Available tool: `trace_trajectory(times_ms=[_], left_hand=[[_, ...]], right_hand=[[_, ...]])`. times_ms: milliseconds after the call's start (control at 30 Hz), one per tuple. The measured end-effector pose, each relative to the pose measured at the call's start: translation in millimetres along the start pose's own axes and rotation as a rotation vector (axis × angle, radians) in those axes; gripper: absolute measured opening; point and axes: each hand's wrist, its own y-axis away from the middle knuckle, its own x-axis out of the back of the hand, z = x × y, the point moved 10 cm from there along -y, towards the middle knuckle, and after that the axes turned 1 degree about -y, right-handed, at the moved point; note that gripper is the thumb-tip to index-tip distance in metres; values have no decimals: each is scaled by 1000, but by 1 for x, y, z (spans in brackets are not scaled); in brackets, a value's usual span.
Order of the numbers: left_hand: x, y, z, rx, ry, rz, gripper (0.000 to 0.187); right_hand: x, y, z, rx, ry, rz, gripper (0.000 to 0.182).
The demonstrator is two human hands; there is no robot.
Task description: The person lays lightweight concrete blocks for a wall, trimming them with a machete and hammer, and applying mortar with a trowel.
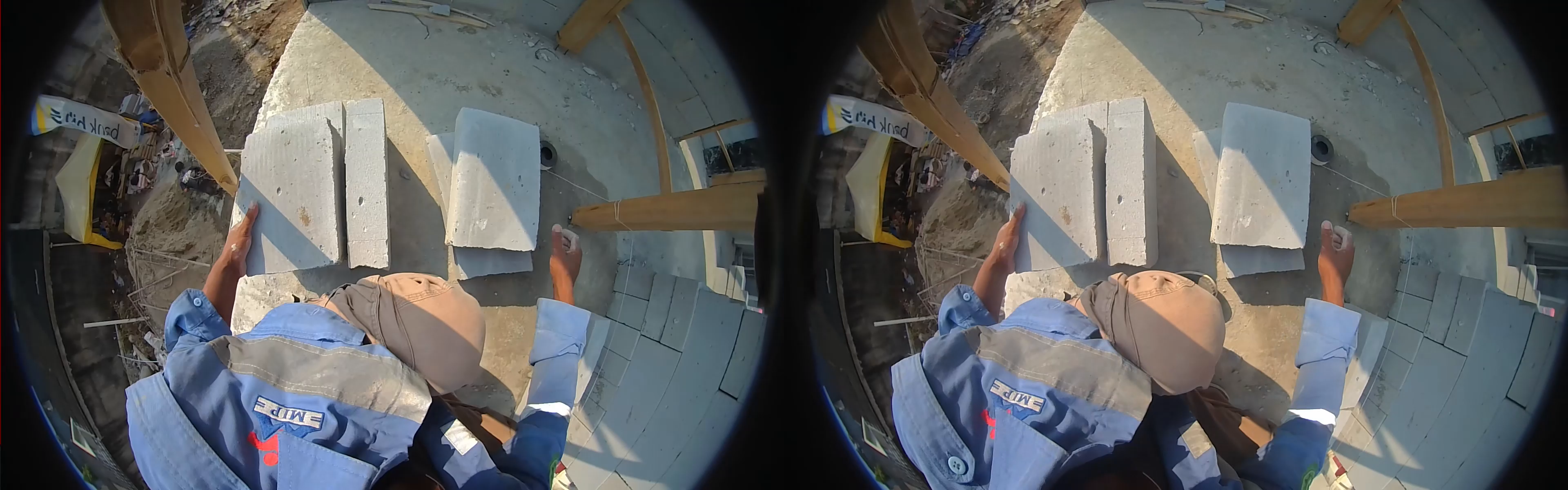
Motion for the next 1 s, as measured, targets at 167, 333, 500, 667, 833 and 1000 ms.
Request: trace_trajectory(times_ms=[167,333,500,667,833,1000], left_hand=[[-3,-2,-1,18,-67,17,93],[0,0,-1,62,-142,53,91],[-8,9,12,59,-157,100,90],[-12,16,19,45,-174,113,92],[-7,9,14,42,-197,119,85],[-3,4,11,-5,-213,165,84]], right_hand=[[-56,-31,-32,61,-264,-350,67],[-116,-24,-47,-151,-708,-559,71],[-114,-30,-45,-105,-662,-559,75],[-117,-24,-54,-91,-750,-590,77],[-142,-10,-92,-80,-743,-775,89],[-140,-27,-30,-46,-471,-639,91]])
